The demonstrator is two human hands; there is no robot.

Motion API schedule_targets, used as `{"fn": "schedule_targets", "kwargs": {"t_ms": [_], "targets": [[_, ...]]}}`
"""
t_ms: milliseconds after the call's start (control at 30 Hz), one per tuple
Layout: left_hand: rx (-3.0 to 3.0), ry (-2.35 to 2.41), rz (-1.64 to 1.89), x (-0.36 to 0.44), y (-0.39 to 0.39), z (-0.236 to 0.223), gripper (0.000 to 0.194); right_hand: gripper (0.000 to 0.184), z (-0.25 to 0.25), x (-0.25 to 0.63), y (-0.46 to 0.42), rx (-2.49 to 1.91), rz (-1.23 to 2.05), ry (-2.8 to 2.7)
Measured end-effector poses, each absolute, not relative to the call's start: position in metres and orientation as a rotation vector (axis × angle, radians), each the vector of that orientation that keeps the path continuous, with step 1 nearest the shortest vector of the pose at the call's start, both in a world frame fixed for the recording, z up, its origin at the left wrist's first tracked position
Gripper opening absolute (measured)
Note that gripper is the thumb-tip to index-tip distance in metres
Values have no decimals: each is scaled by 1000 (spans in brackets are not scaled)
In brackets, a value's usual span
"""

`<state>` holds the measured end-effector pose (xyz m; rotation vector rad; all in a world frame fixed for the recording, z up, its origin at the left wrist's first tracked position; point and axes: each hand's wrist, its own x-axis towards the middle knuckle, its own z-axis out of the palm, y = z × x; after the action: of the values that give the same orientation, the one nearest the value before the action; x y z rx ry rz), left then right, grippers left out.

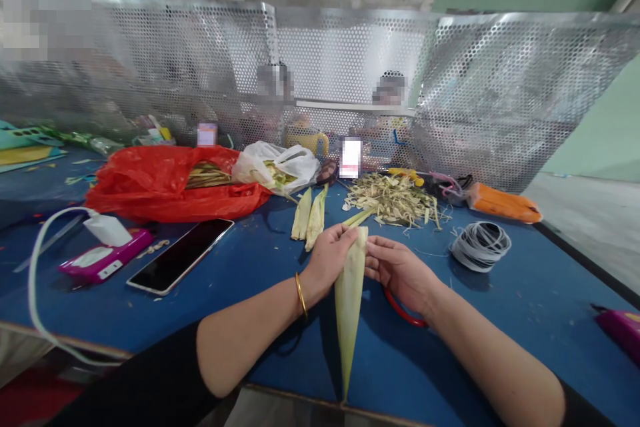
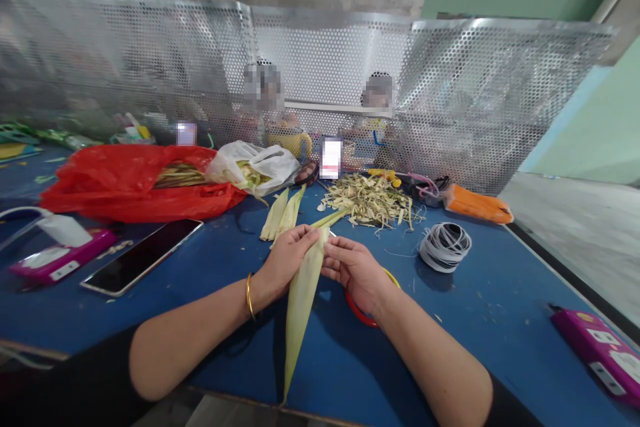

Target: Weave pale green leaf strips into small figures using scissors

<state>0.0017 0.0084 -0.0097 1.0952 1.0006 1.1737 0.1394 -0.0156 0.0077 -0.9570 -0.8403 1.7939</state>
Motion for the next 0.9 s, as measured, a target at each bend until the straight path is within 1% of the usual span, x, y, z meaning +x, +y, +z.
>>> {"fn": "schedule_targets", "kwargs": {"t_ms": [233,333,433,533,667,767,900], "targets": [[1139,994,1159,2,6,-7,32,23,11,140,-16,-925,1830,-859],[1164,1002,1180,1,6,-7,30,25,11,138,-17,-956,1778,-886],[1197,1046,1217,1,8,-9,27,27,9,137,-17,-1023,1667,-905],[1222,1085,1246,0,9,-12,26,34,6,134,-19,-1075,1540,-943],[1229,1131,1268,0,10,-13,27,42,6,129,-21,-1175,1294,-1020],[1217,1137,1260,0,9,-14,28,40,9,128,-23,-1219,1141,-1082],[1186,1148,1271,-1,10,-15,28,33,12,129,-25,-1210,1001,-1164]]}}
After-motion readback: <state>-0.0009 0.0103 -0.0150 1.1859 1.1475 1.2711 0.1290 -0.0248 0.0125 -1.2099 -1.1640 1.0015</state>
